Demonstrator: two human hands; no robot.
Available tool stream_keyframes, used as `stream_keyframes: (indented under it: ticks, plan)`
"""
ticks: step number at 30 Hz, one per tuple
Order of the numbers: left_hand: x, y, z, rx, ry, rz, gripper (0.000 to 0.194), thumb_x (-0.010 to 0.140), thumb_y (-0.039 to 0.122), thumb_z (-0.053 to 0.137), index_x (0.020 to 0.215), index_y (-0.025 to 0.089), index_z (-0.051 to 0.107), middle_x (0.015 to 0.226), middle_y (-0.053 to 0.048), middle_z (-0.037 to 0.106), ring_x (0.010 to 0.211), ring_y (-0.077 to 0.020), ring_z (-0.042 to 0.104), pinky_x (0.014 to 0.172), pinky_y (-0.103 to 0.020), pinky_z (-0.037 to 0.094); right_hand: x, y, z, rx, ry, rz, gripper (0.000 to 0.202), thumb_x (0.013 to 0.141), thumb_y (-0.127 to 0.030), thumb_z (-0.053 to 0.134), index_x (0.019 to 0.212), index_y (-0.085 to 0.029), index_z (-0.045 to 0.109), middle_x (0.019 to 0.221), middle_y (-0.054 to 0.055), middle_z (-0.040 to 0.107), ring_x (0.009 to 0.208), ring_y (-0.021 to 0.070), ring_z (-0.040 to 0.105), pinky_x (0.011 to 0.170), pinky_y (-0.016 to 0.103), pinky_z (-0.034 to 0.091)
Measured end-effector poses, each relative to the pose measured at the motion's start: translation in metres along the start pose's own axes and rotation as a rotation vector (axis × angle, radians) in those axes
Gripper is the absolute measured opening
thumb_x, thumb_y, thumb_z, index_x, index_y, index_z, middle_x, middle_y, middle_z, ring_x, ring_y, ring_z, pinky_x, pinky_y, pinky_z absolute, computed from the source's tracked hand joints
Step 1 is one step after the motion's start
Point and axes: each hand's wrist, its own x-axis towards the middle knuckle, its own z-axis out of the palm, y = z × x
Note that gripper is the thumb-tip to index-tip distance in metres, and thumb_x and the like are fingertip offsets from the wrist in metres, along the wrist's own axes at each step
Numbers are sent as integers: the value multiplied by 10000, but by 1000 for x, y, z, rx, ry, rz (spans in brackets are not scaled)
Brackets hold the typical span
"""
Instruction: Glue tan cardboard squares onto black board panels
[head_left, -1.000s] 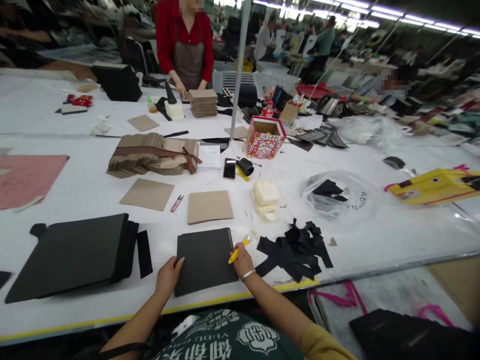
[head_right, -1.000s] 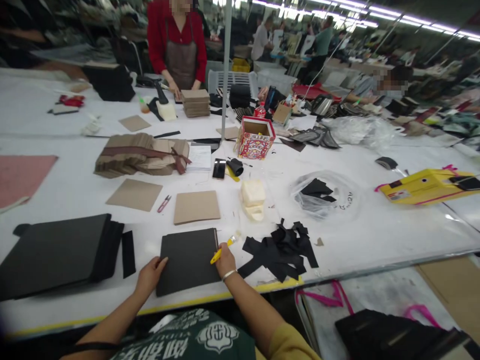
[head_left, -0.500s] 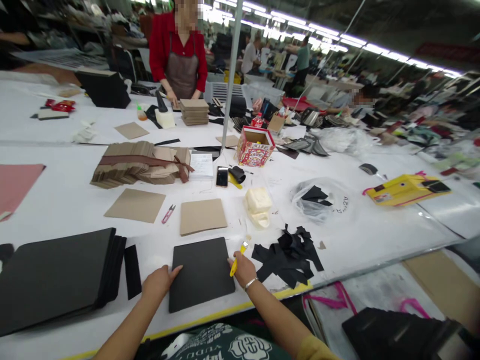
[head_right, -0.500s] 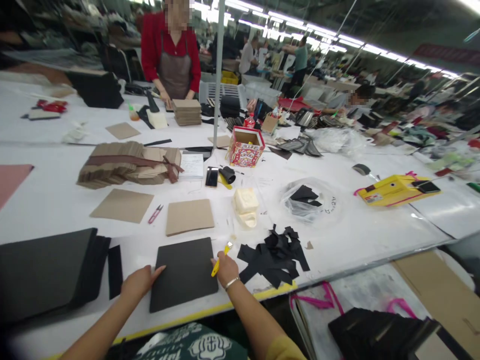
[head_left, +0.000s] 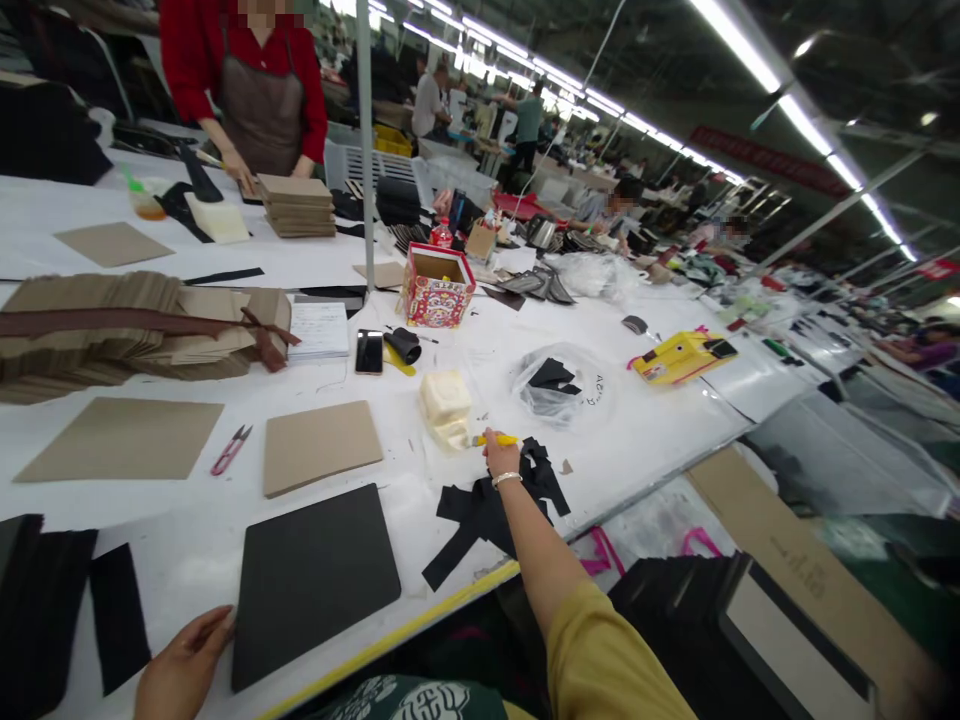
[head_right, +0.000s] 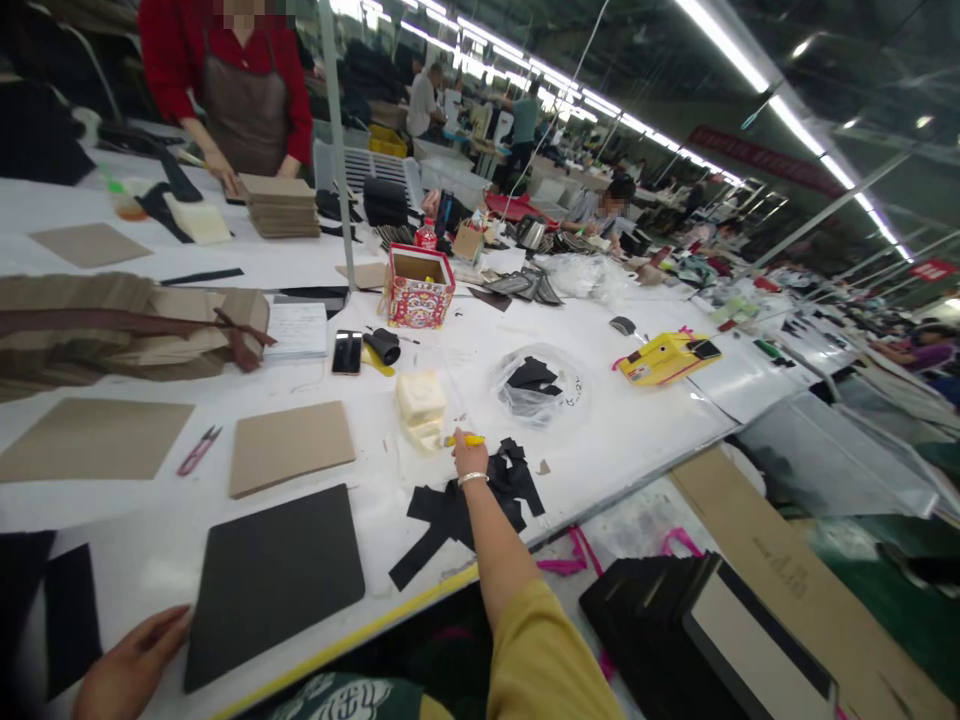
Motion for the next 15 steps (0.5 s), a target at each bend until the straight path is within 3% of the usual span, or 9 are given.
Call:
stream_keyframes:
  ticks: [2,6,11,15]
  plan:
    - [-2,-4,3,-99,-13,-130,363,588,496,540,808,220,623,749,-11,686,776,-271,633,663,-343,487,7,1,6,20,-12,31,283,842,-311,383,694,-182,587,470,11,528,447,124,517,477,223,389]
    - [-3,-6,4,-292,-62,-262,385,550,493,566,795,198,605,708,-8,685,753,-271,640,697,-355,494,9,6,3,-24,0,-82,224,840,-313,410,802,-212,606,609,8,604,611,137,570,580,226,412]
    - [-2,-3,6,-218,-27,-322,349,588,497,519,788,219,589,654,12,674,764,-258,639,740,-353,480,-11,19,-1,-128,-37,-307,240,841,-343,421,898,-220,619,874,28,649,818,145,586,739,238,428]
    - [-1,-11,15,-116,51,-233,338,630,520,469,754,230,588,630,24,668,704,-232,645,678,-326,504,-45,24,15,-219,-108,-345,277,821,-343,456,994,-194,611,869,70,638,799,155,591,723,232,431]
